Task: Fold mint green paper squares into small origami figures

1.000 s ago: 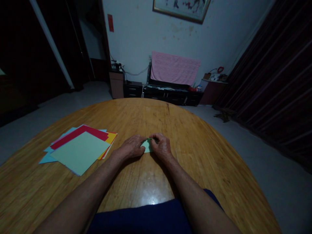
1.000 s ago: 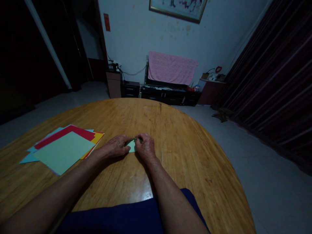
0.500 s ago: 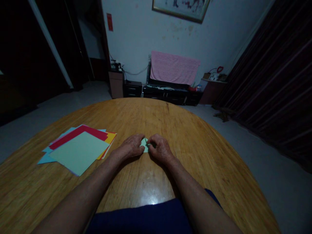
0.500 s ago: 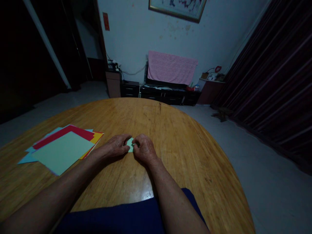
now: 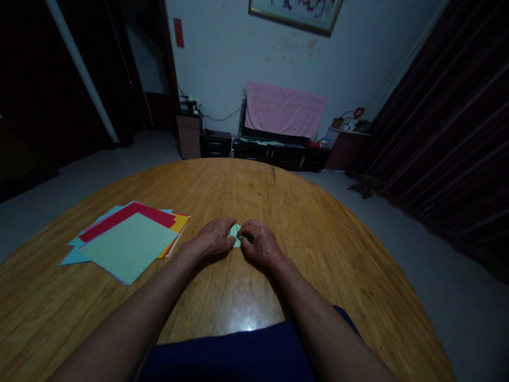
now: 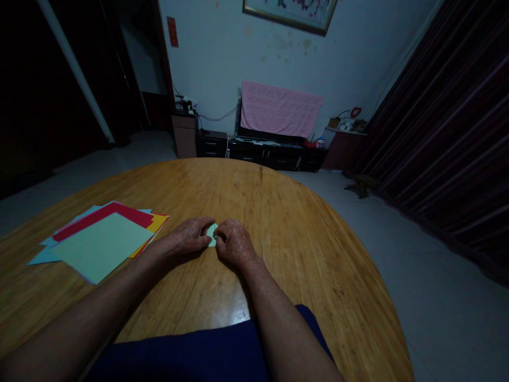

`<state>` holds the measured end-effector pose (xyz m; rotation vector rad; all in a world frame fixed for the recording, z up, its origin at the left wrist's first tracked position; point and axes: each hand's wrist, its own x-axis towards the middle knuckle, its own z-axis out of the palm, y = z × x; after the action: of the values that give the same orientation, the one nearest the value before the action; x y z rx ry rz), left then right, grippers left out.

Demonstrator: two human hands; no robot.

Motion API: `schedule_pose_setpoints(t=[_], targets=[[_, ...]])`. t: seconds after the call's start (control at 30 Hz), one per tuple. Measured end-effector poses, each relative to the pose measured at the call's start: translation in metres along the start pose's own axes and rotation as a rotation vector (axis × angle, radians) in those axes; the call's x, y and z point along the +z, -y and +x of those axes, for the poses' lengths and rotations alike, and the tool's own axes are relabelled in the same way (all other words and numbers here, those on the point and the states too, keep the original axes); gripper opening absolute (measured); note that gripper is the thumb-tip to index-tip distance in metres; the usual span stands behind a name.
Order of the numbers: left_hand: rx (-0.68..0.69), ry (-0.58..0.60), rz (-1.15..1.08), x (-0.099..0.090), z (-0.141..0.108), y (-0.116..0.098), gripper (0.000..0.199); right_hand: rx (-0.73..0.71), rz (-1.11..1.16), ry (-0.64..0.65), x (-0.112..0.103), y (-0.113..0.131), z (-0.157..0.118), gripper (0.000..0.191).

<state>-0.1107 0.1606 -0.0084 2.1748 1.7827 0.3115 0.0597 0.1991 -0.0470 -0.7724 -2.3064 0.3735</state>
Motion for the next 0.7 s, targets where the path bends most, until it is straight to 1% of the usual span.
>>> schedule_pose_setpoints(t=[0.3, 0.47, 0.6, 0.7], targets=[[0.017, 0.012, -0.013, 0.0012, 0.0008, 0.0023, 0.026, -0.005, -0.009, 0.027, -0.0008, 0.0014, 0.0002, 0.018], [0.036, 0.011, -0.018, 0.0012, -0.0001, 0.003, 0.036, -0.015, -0.012, 0.026, -0.0001, 0.0007, 0.0003, 0.018], [0.04, 0.037, -0.004, 0.0001, -0.0008, 0.0025, 0.032, -0.031, 0.006, 0.03, -0.0008, -0.0002, 0.0003, 0.018], [0.042, 0.038, 0.01, -0.0016, -0.0013, 0.0009, 0.032, -0.024, 0.029, 0.026, -0.0035, -0.0004, 0.0004, 0.018]])
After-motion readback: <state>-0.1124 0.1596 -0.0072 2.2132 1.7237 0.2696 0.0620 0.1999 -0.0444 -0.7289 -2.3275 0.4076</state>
